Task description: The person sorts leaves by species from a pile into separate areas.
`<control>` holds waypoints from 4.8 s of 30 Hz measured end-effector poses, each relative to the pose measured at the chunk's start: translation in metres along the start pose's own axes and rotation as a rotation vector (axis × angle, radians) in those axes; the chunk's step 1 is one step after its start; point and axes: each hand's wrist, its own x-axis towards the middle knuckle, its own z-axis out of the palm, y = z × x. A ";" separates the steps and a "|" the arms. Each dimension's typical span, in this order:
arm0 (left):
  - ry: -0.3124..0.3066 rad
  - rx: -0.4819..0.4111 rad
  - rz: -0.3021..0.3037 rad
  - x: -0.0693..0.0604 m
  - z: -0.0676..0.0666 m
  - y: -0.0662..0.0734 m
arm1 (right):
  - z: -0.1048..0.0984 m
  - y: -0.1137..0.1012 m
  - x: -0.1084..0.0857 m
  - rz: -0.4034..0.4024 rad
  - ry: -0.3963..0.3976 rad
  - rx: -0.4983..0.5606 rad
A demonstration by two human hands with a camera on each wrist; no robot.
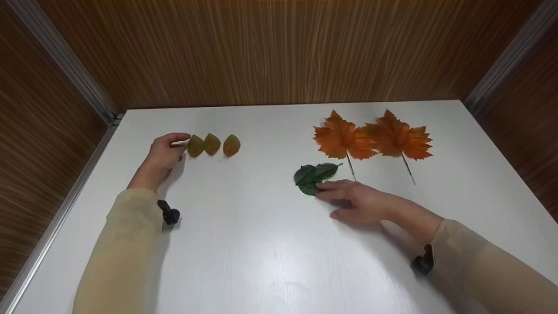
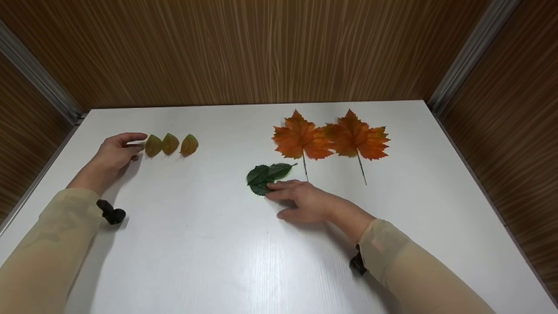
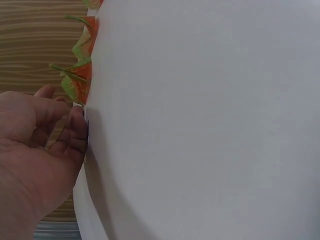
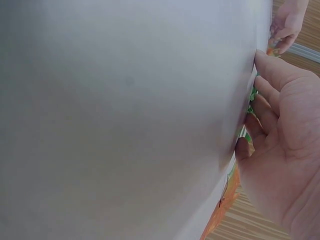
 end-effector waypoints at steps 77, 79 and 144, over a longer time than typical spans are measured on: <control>-0.482 0.052 0.417 -0.044 0.197 0.077 | 0.000 0.001 0.001 0.058 -0.025 -0.012; -0.484 0.055 0.421 -0.043 0.200 0.077 | 0.000 0.001 0.001 0.050 -0.024 -0.010; -0.277 -0.156 0.336 -0.062 0.155 0.077 | 0.001 0.004 0.000 0.019 -0.009 -0.024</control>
